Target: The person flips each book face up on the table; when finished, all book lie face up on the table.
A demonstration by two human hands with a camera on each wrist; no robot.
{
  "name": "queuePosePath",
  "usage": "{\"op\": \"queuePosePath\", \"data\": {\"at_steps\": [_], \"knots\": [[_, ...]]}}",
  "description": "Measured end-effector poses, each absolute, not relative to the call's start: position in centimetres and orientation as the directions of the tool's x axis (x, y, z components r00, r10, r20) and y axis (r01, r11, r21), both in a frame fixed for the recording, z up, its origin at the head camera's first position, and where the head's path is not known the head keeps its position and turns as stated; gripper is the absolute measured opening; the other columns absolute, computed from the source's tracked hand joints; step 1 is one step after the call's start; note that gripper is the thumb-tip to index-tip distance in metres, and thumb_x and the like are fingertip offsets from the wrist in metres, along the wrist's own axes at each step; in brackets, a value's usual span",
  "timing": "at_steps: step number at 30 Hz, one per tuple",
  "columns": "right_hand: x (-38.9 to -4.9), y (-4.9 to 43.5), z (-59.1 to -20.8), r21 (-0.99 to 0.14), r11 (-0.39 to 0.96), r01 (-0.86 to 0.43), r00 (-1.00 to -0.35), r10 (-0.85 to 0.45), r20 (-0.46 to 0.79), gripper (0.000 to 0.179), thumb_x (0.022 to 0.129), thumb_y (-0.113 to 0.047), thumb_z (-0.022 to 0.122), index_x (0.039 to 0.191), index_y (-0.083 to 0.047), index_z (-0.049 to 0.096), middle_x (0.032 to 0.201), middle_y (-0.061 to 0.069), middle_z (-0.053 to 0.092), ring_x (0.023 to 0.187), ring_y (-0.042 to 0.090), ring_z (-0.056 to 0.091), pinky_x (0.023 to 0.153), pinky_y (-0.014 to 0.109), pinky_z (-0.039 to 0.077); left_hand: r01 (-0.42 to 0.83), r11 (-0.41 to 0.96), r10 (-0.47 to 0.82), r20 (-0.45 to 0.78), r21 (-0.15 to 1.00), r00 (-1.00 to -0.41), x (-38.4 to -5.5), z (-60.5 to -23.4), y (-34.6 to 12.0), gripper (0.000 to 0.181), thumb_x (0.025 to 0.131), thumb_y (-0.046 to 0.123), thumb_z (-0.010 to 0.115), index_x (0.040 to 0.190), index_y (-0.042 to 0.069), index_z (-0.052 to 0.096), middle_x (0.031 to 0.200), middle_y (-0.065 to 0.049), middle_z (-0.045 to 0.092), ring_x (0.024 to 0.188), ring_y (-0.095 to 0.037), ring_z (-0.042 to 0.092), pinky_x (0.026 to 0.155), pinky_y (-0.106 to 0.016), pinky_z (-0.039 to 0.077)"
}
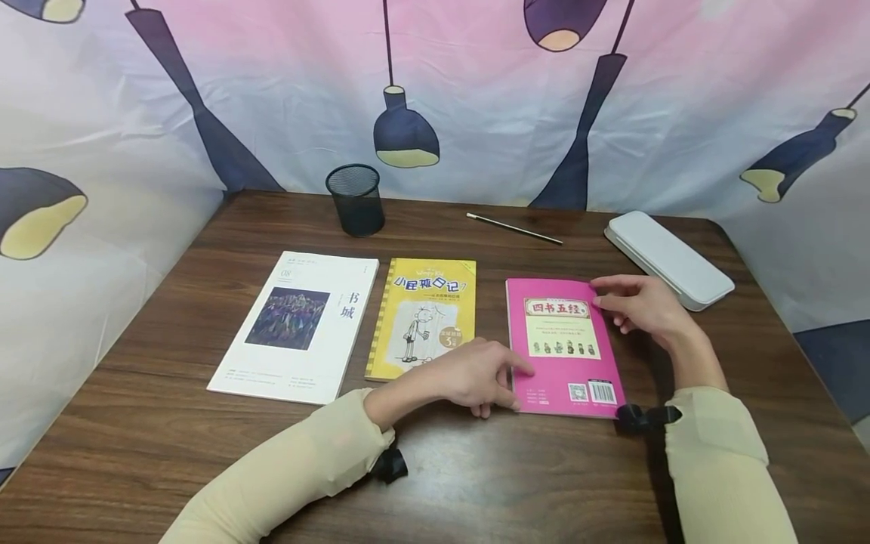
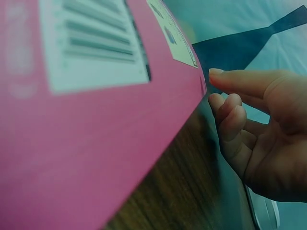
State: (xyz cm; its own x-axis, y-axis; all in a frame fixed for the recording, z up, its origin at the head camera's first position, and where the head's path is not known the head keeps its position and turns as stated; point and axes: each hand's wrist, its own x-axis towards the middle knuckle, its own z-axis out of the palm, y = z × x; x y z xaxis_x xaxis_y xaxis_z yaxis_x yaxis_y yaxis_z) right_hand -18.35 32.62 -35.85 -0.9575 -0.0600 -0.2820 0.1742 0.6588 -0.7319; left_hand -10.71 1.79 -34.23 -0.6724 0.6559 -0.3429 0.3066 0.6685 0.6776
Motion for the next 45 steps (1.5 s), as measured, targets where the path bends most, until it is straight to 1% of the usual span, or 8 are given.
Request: {"op": "queuePosePath", "data": {"at_steps": [7,11,14,17,20,25,29,45], "knots": [[-18.4,32.4,-35.7,-0.706,0.684,0.183,-0.950,-0.061,-0.306,0.055,0.101,-0.027,0.071,0.150,-0.006,0.055,0.086,0.004,0.059,0.068,0.015,0.057,0.063,0.029,0.056,0.298,0.675,0.642,-0.339,0.675,-0.688,-10.8,-34.4,1.9,0.049,0.092,0.019,0.085,0.139,0.023,0.068,0.079,0.001,0.064,0.044,-0.009,0.062,0.048,-0.023,0.056],[-18.5,32.4,-35.8,-0.706,0.682,0.193,-0.946,-0.060,-0.318,0.058,0.101,-0.026,0.072,0.152,-0.006,0.053,0.086,0.003,0.061,0.068,0.015,0.058,0.062,0.029,0.056,0.305,0.692,0.623,-0.329,0.654,-0.709,-10.7,-34.7,2.1,0.048,0.091,0.020,0.085,0.136,0.024,0.067,0.093,-0.002,0.067,0.044,-0.008,0.061,0.046,-0.022,0.055],[-18.7,32.5,-36.0,-0.706,0.681,0.196,-0.945,-0.062,-0.322,0.062,0.101,-0.026,0.072,0.155,-0.005,0.049,0.088,0.001,0.065,0.068,0.015,0.059,0.062,0.030,0.056,0.315,0.700,0.614,-0.315,0.641,-0.724,-10.7,-35.0,2.2,0.054,0.090,0.022,0.087,0.139,0.023,0.064,0.108,-0.004,0.065,0.043,-0.008,0.061,0.045,-0.022,0.054],[-18.8,32.5,-36.2,-0.706,0.680,0.200,-0.942,-0.066,-0.330,0.066,0.102,-0.026,0.072,0.158,-0.005,0.045,0.089,0.000,0.068,0.067,0.014,0.059,0.061,0.030,0.056,0.311,0.704,0.605,-0.309,0.638,-0.734,-10.7,-35.2,2.2,0.066,0.089,0.022,0.088,0.147,0.021,0.058,0.111,-0.005,0.067,0.043,-0.008,0.062,0.045,-0.022,0.054],[-19.0,32.5,-36.2,-0.705,0.679,0.203,-0.936,-0.078,-0.344,0.069,0.102,-0.025,0.071,0.160,-0.003,0.041,0.088,0.000,0.068,0.066,0.013,0.058,0.060,0.029,0.056,0.316,0.711,0.599,-0.307,0.628,-0.740,-10.7,-35.3,2.2,0.077,0.087,0.024,0.090,0.154,0.019,0.051,0.102,-0.005,0.070,0.042,-0.008,0.062,0.044,-0.022,0.054],[-19.1,32.5,-36.0,-0.712,0.667,0.219,-0.929,-0.081,-0.361,0.071,0.102,-0.023,0.071,0.161,-0.001,0.039,0.085,-0.001,0.068,0.064,0.013,0.058,0.060,0.029,0.056,0.338,0.726,0.597,-0.305,0.598,-0.742,-10.8,-35.2,2.4,0.075,0.085,0.028,0.092,0.146,0.013,0.050,0.071,0.001,0.069,0.040,-0.008,0.062,0.043,-0.022,0.053],[-19.0,32.3,-35.8,-0.719,0.660,0.220,-0.930,-0.080,-0.358,0.069,0.101,-0.023,0.071,0.159,0.000,0.041,0.083,-0.001,0.068,0.064,0.013,0.059,0.060,0.029,0.057,0.319,0.753,0.568,-0.326,0.575,-0.756,-10.7,-35.0,2.5,0.084,0.084,0.031,0.092,0.149,0.009,0.043,0.062,0.003,0.066,0.039,-0.009,0.062,0.043,-0.022,0.052],[-18.7,32.3,-35.4,-0.737,0.652,0.177,-0.935,-0.122,-0.332,0.063,0.104,-0.021,0.068,0.156,0.000,0.040,0.101,0.004,0.062,0.078,0.014,0.059,0.067,0.029,0.058,0.279,0.779,0.528,-0.349,0.562,-0.774,-10.6,-34.9,2.8,0.096,0.082,0.030,0.094,0.155,0.006,0.038,0.078,0.001,0.065,0.040,-0.009,0.063,0.042,-0.022,0.052]]}}
